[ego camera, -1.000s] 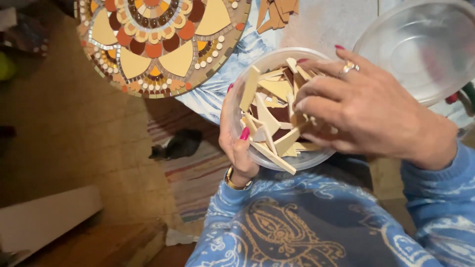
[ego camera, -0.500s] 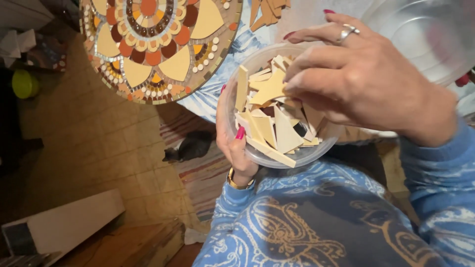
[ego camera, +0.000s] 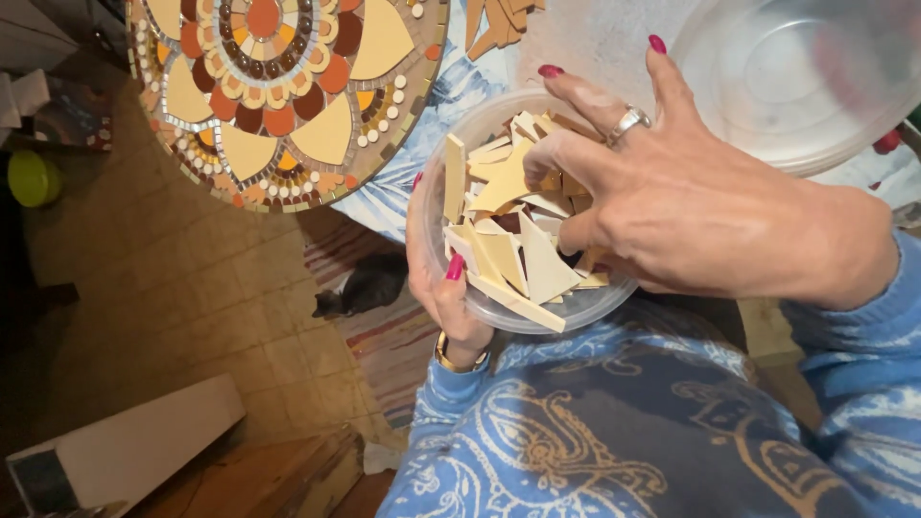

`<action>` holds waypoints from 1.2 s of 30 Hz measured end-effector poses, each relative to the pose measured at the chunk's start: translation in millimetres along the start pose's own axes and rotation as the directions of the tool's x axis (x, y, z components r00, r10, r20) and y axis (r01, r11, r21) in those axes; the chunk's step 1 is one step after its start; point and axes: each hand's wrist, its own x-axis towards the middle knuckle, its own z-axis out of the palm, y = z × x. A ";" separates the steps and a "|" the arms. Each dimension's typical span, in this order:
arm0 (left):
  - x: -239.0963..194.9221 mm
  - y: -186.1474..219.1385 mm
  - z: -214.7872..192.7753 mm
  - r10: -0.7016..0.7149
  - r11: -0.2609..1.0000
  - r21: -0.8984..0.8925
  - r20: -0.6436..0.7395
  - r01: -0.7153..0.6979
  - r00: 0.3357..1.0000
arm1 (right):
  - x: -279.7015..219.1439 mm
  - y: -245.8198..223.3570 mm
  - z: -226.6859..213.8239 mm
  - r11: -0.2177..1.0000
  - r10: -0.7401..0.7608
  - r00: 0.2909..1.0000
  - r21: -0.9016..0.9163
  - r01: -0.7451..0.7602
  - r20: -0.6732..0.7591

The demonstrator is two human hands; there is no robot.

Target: The person picks up cut mosaic tile pieces from the work table and places them into a clear plastic container, sorting through the pile of pieces by hand. They then place the lid on the container and set it on the table next to a finished circular mosaic mandala.

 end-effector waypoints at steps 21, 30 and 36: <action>5.4 9.1 9.2 -0.028 0.995 -0.099 -0.006 0.027 1.000 | 15.3 26.0 22.0 0.972 0.009 0.950 0.227 0.066 -0.313; 2.4 5.5 2.1 -0.005 1.000 -0.017 -0.009 0.005 1.000 | -14.8 -2.5 15.0 0.999 0.030 0.923 0.022 -0.024 -0.383; 2.5 5.5 0.9 -0.012 0.999 0.038 0.011 0.012 1.000 | -18.1 -10.2 17.4 0.988 0.149 0.920 0.027 -0.150 -0.363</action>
